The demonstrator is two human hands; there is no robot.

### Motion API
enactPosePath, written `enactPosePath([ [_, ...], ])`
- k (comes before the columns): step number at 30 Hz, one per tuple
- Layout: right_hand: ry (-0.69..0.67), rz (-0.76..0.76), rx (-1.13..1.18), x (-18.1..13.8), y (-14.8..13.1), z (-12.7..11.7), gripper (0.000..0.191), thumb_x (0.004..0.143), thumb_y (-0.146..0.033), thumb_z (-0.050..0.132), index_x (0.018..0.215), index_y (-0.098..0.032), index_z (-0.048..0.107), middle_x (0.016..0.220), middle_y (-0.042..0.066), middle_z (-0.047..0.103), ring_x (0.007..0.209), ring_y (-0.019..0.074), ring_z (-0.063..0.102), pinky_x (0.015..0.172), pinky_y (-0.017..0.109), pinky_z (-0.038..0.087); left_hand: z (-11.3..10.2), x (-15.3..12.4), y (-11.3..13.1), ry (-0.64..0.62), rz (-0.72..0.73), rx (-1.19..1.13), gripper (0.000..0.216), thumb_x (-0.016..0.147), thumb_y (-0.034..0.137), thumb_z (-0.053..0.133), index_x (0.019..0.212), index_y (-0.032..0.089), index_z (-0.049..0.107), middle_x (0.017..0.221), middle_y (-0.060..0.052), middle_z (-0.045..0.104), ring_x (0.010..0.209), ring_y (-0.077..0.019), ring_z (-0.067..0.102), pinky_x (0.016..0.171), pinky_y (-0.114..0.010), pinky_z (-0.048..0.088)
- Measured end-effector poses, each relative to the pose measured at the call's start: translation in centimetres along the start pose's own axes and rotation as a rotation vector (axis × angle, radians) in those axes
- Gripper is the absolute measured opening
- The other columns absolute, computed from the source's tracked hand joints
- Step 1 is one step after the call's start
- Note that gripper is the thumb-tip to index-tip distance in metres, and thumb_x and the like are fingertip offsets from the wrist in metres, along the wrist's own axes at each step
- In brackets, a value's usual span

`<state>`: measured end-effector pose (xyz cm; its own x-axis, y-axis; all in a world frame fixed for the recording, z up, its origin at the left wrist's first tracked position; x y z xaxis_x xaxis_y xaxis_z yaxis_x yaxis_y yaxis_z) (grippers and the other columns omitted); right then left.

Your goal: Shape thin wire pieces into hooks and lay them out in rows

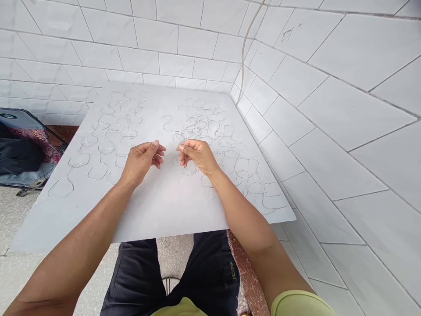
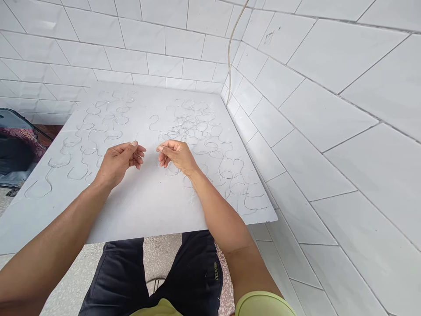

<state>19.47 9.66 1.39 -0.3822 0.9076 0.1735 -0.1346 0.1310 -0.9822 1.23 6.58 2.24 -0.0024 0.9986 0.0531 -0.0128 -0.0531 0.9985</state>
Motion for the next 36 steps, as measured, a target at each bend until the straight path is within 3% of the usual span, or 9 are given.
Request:
enactPosePath([
  [5, 0.028, 0.018, -0.027, -0.1, 0.3, 0.3, 0.029, 0.09, -0.046, 0.076, 0.086, -0.017, 0.071, 0.072, 0.003, 0.072, 0.058, 0.0146, 0.067, 0.051, 0.025, 0.054, 1.3, 0.1, -1.4, -0.216, -0.179, -0.204, 0.04, 0.097, 0.053, 0.064, 0.081, 0.016, 0.065, 0.096, -0.016, 0.076, 0.07, -0.0196, 0.069, 0.06, -0.032, 0.051],
  [8, 0.008, 0.02, -0.028, -0.2, 0.3, 0.7, 0.026, 0.092, -0.043, 0.074, 0.086, -0.017, 0.07, 0.072, 0.003, 0.071, 0.057, 0.0141, 0.067, 0.05, 0.025, 0.053, 1.5, 0.3, -1.8, -0.262, -0.209, -0.281, 0.041, 0.098, 0.051, 0.062, 0.082, 0.014, 0.069, 0.099, -0.018, 0.075, 0.074, -0.02, 0.069, 0.064, -0.032, 0.052],
  [14, -0.021, 0.066, -0.043, -0.2, 1.0, 1.1, 0.028, 0.093, -0.045, 0.072, 0.088, -0.018, 0.069, 0.069, 0.002, 0.07, 0.053, 0.0129, 0.064, 0.045, 0.023, 0.049, 1.0, 0.7, -2.2, -0.201, -0.194, -0.342, 0.04, 0.099, 0.044, 0.061, 0.084, 0.01, 0.075, 0.089, -0.016, 0.073, 0.073, -0.019, 0.067, 0.071, -0.034, 0.056],
  [19, -0.041, 0.063, -0.019, -0.2, 1.3, 1.7, 0.031, 0.092, -0.048, 0.073, 0.088, -0.018, 0.068, 0.07, 0.002, 0.07, 0.054, 0.013, 0.064, 0.044, 0.023, 0.049, 0.8, 0.7, -1.8, -0.132, -0.133, -0.363, 0.037, 0.099, 0.041, 0.061, 0.086, 0.01, 0.076, 0.095, -0.016, 0.074, 0.081, -0.0189, 0.069, 0.078, -0.033, 0.059],
  [28, 0.023, 0.023, -0.014, -0.2, 1.1, 1.4, 0.03, 0.094, -0.049, 0.071, 0.097, -0.019, 0.069, 0.081, 0.004, 0.074, 0.066, 0.0147, 0.07, 0.054, 0.025, 0.058, 0.8, 0.4, -1.1, -0.077, -0.04, -0.31, 0.041, 0.1, 0.048, 0.059, 0.093, 0.011, 0.077, 0.103, -0.017, 0.076, 0.091, -0.024, 0.074, 0.087, -0.04, 0.061],
  [36, 0.048, 0.072, 0.054, -0.1, 2.1, 1.5, 0.027, 0.093, -0.045, 0.071, 0.097, -0.018, 0.069, 0.082, 0.005, 0.073, 0.065, 0.0158, 0.07, 0.056, 0.028, 0.059, 0.9, 0.3, -0.9, -0.05, 0.009, -0.336, 0.046, 0.099, 0.053, 0.059, 0.094, 0.012, 0.077, 0.097, -0.015, 0.076, 0.09, -0.0231, 0.074, 0.089, -0.041, 0.061],
])
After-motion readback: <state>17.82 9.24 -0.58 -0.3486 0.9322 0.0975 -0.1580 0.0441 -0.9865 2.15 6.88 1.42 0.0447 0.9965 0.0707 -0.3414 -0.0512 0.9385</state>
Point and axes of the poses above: each hand's wrist, its own x-axis towards the middle knuckle, its own z-axis out of the palm, y = z × x, the point moved 8 cm from there along x, towards the middle knuckle
